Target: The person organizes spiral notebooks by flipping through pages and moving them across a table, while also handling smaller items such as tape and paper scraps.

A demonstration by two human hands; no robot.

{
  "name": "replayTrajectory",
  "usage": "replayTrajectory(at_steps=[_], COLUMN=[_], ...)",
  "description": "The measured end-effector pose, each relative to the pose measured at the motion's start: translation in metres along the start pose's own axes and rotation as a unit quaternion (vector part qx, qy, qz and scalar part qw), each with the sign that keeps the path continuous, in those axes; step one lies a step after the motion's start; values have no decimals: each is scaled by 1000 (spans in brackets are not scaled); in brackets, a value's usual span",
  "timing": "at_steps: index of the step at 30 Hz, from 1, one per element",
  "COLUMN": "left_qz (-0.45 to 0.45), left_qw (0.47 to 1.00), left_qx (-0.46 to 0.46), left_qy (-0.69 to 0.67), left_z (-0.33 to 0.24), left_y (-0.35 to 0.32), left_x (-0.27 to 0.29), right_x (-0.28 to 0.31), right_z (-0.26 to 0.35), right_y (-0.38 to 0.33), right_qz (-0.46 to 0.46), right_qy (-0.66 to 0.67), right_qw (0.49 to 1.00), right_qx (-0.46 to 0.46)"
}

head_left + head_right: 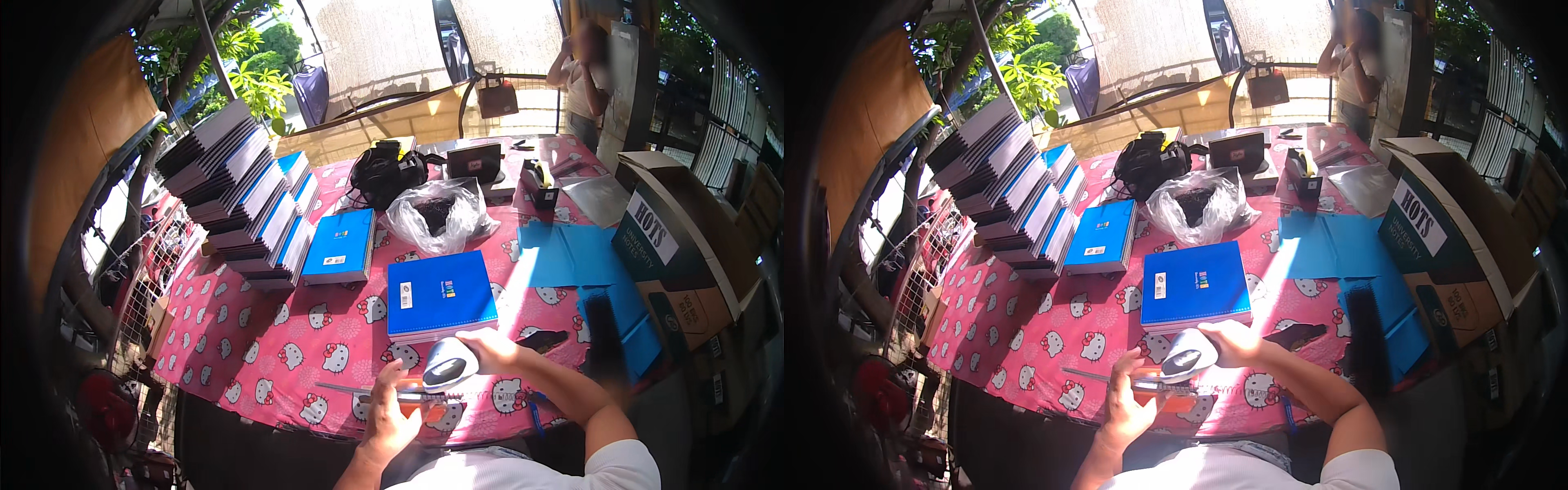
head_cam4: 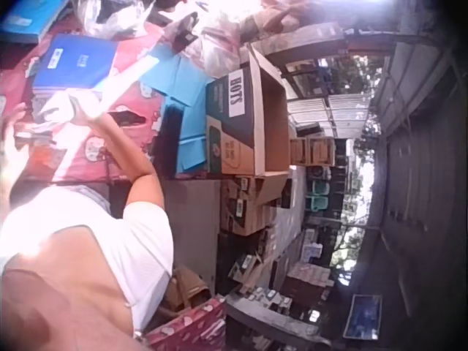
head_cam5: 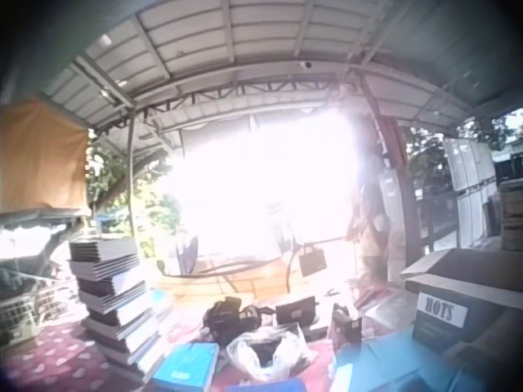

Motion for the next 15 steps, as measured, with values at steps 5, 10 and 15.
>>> replayTrajectory(at_steps=[5,10,15], left_qz=[-71,-113,-96], left_qw=[963,984,983], left_qx=[24,8,56], left_qy=[257,135,146], left_z=[-8,21,24], left_y=[-2,-11,-6], left_x=[23,27,31], right_x=[-7,-5,-11], right_z=[-17,17,10], right_y=[6,15,40], right_qz=[-37,-29,-56], right_qy=[62,229,5], right_qw=[991,973,996], right_qx=[110,24,-63])
Point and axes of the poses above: each hand's wrist, its own y-axis towards the middle knuckle, its own x-axis out of the back of the hand, z = x × y, the point moved 1 cm from there along y, towards the middle knuckle, and after that the axes turned 5 degrees about y, right-handed, at the moved point
